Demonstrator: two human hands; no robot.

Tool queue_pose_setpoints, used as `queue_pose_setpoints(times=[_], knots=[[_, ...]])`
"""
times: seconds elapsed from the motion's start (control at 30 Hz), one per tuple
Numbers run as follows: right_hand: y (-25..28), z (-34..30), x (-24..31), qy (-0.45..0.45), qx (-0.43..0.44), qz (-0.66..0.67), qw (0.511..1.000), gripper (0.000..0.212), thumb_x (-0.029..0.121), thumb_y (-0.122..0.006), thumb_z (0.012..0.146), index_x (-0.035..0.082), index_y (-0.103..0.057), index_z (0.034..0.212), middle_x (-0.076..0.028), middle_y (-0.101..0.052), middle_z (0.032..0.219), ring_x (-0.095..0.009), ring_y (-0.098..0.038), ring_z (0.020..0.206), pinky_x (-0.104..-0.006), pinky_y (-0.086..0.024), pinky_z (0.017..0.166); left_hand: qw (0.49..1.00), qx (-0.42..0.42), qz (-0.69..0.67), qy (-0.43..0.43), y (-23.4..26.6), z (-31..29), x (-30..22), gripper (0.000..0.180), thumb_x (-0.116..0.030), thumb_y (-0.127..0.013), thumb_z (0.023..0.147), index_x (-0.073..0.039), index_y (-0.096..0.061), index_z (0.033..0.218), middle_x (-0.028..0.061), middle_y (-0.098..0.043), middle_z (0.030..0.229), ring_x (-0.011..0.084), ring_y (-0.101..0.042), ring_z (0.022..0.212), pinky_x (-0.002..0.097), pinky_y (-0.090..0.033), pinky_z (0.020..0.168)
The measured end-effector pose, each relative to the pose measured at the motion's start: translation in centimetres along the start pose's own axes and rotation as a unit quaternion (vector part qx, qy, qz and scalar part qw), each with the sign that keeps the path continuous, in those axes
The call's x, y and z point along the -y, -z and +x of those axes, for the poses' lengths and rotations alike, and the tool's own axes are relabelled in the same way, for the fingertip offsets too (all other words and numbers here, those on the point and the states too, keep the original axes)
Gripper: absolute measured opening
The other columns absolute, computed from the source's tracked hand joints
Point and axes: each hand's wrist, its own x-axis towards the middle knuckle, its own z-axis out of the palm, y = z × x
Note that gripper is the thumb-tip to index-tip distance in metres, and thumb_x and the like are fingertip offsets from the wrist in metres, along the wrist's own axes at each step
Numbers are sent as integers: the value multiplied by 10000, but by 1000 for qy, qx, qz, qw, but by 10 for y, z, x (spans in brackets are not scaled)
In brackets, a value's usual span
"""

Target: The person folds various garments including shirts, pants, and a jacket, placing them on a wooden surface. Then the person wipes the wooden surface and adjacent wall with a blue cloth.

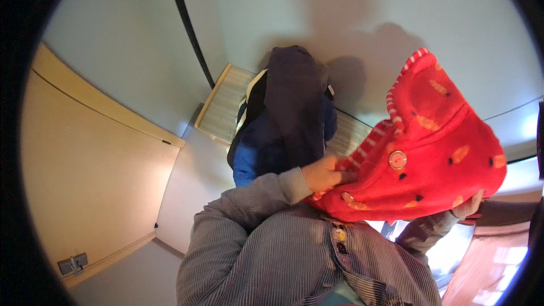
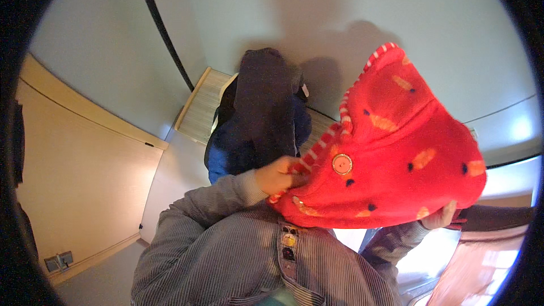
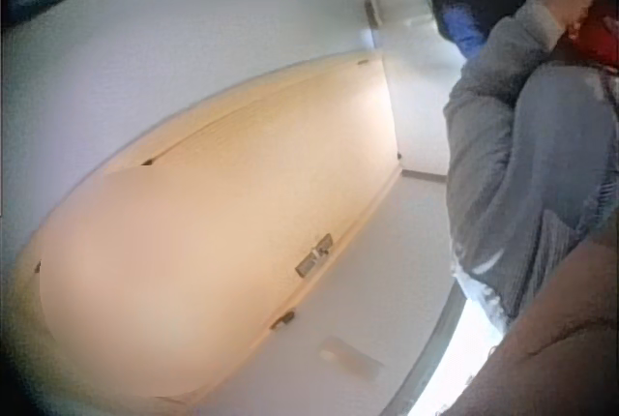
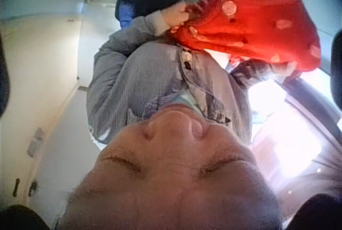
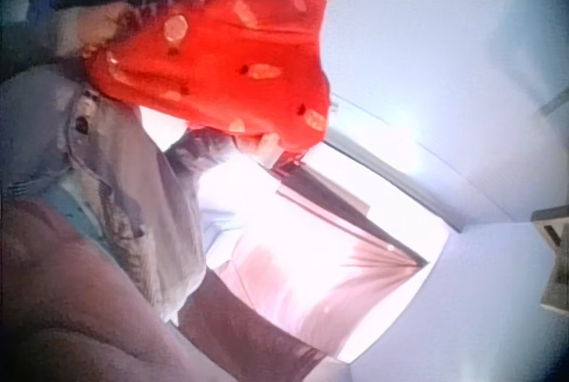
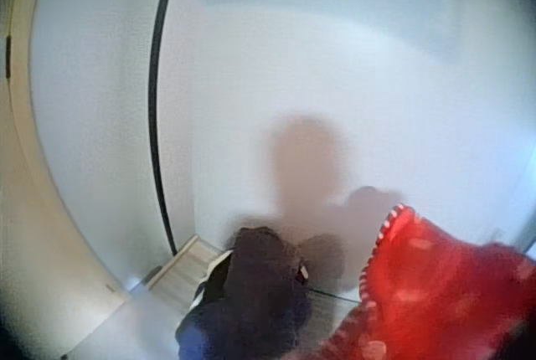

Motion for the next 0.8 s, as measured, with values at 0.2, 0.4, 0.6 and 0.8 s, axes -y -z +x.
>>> queue_pose_setpoints(times=[0.2,0.4,0.6,0.8], knots=[[-112,62,-47,451,228,-362,783,361,165,-480,836,-43,-508,1130,-146,-544,1095,-243,-525,989,-347,-413,873,945,-182,29,-270,70,-29,-86,284,-183,-573,844,-49,-540,1091,-2,-595,861,53,-531,741,196,-434,663],[-208,-23,-240,-212,379,-153,887,370,180,-656,791,37,-537,1110,-54,-583,966,-106,-543,845,-259,-465,742,669,-536,447,-256,157,-22,-60,367,-206,-588,805,-28,-516,1118,173,-560,1043,287,-558,906,362,-430,825],[-175,-153,-302,-118,532,-323,774,806,414,-690,676,45,-342,1302,-263,-362,1283,-347,-355,1212,-377,-312,996,574,-393,710,-114,175,-12,31,473,-274,-643,719,-97,-519,1140,203,-416,1254,385,-371,1150,448,-308,972],[-165,-144,-264,-68,467,-361,805,711,388,-673,690,63,-404,1261,-250,-391,1267,-343,-399,1178,-366,-341,973,557,-374,731,-126,200,-6,45,536,-307,-657,701,-122,-493,1177,227,-371,1280,411,-338,1171,474,-283,985]])
